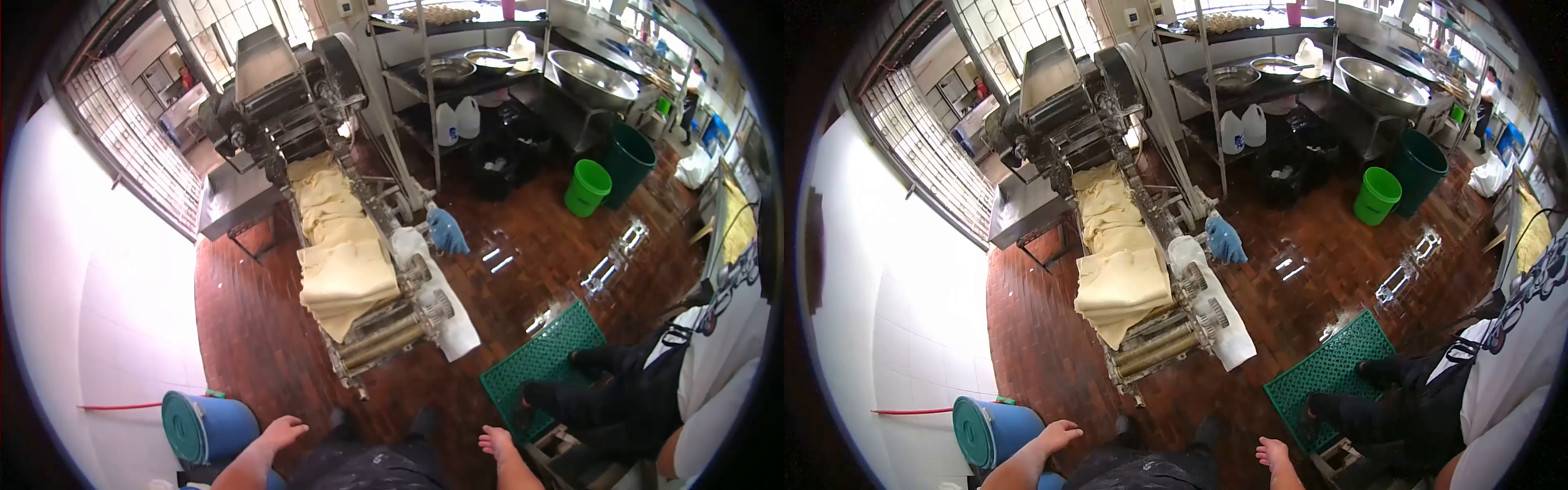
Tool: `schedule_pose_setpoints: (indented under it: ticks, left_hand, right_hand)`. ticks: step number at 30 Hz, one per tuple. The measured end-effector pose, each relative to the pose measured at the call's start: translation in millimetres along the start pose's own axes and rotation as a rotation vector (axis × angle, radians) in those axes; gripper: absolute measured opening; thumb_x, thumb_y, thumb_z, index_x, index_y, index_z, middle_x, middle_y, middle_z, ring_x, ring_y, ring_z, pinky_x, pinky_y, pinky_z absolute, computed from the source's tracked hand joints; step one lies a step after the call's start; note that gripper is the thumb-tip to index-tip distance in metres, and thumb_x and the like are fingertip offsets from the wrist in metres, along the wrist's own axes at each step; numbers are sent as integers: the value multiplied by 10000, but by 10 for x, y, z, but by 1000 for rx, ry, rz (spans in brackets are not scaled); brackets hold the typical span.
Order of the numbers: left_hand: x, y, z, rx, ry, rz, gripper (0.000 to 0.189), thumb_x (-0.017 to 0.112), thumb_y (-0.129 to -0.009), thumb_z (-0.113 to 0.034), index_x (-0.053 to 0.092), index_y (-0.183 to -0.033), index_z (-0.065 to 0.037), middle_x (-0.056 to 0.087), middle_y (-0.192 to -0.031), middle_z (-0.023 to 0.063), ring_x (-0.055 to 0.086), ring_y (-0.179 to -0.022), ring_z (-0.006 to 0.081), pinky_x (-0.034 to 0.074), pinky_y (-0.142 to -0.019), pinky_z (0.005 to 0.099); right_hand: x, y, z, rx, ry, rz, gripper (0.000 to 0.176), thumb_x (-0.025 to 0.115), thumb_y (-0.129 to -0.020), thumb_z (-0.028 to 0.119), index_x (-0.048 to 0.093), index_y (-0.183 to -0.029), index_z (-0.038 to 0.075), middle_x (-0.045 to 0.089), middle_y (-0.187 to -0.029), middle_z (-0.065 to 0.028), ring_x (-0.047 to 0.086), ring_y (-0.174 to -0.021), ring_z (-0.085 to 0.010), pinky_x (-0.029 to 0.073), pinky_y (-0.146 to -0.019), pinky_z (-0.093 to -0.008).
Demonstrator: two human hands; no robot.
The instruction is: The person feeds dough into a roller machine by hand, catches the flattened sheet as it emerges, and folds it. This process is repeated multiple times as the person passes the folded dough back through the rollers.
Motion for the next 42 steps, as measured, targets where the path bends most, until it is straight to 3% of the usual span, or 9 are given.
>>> schedule_pose_setpoints:
  ticks: [5, 9, 16, 18, 21, 34, 37, 40, 42]
  left_hand:
    - [-53, 49, -353, 45, -7, -7, 566, 652, -797, -430, 618, -1164, 0, 623, -1174, 182, 574, -1128, 302, 431, -986, 365]
    - [-61, 93, -350, 45, -32, -6, 582, 662, -792, -429, 606, -1182, -1, 632, -1159, 175, 595, -1093, 299, 454, -952, 363]
    - [-41, 42, -99, 13, -51, -10, 484, 675, -788, -394, 665, -1085, -12, 688, -993, 159, 656, -925, 260, 500, -841, 356]
    - [-70, 93, -137, -133, 3, 80, 480, 673, -791, -384, 661, -1085, -5, 690, -968, 149, 664, -848, 234, 516, -785, 350]
    - [-34, 1, -20, -13, -2, 25, 482, 670, -795, -383, 658, -1090, -1, 691, -951, 140, 665, -779, 218, 526, -721, 341]
    - [-76, 74, -35, 72, 18, -55, 535, 680, -783, -397, 638, -1127, 10, 689, -969, 160, 666, -828, 244, 523, -753, 342]
    - [-68, 82, 55, -48, 48, -5, 516, 678, -784, -384, 646, -1113, 12, 690, -961, 158, 664, -838, 249, 521, -757, 342]
    - [3, -99, 296, 72, -7, -50, 508, 678, -786, -376, 647, -1106, 17, 691, -927, 151, 663, -798, 241, 523, -713, 344]
    - [-101, 77, 88, -34, 61, 0, 499, 676, -789, -369, 647, -1102, 19, 688, -941, 160, 662, -824, 249, 520, -742, 351]
  right_hand:
    - [43, 24, 90, -24, -26, 31, 432, 627, -868, 330, 538, -1197, 64, 655, -1058, -161, 659, -826, -280, 530, -658, -397]
    - [-27, 0, 72, 0, -31, 12, 382, 648, -858, 338, 575, -1121, 71, 665, -1012, -143, 653, -777, -250, 518, -635, -379]
    - [-156, 18, 66, 23, -41, -16, 368, 650, -858, 331, 580, -1117, 79, 665, -1012, -123, 651, -802, -241, 518, -665, -375]
    - [-144, 27, 96, 28, -45, -33, 370, 652, -857, 333, 581, -1117, 80, 665, -1007, -119, 651, -802, -238, 517, -663, -374]
    - [-113, 113, 180, 15, -36, -35, 376, 654, -855, 336, 579, -1119, 78, 665, -1003, -116, 650, -804, -235, 516, -666, -373]
    - [-25, 159, 260, -26, 0, -6, 406, 648, -853, 349, 560, -1138, 72, 660, -1030, -137, 653, -825, -235, 518, -661, -370]
    - [-47, 163, 245, -30, 12, -10, 403, 644, -856, 347, 562, -1137, 70, 661, -1020, -129, 651, -817, -230, 517, -656, -365]
    - [-50, 223, 266, -29, 14, -9, 401, 645, -856, 344, 566, -1132, 64, 663, -1009, -119, 648, -799, -225, 515, -646, -357]
    - [-42, 214, 281, -31, 30, -22, 402, 646, -856, 345, 568, -1130, 62, 663, -1008, -117, 645, -792, -222, 514, -642, -355]
Point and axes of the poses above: each hand's wrist, its own y-axis away from the middle knuckle, its own x-axis out of the palm, z = x × y, the point moved 4 cm from there along -y, towards the middle knuckle
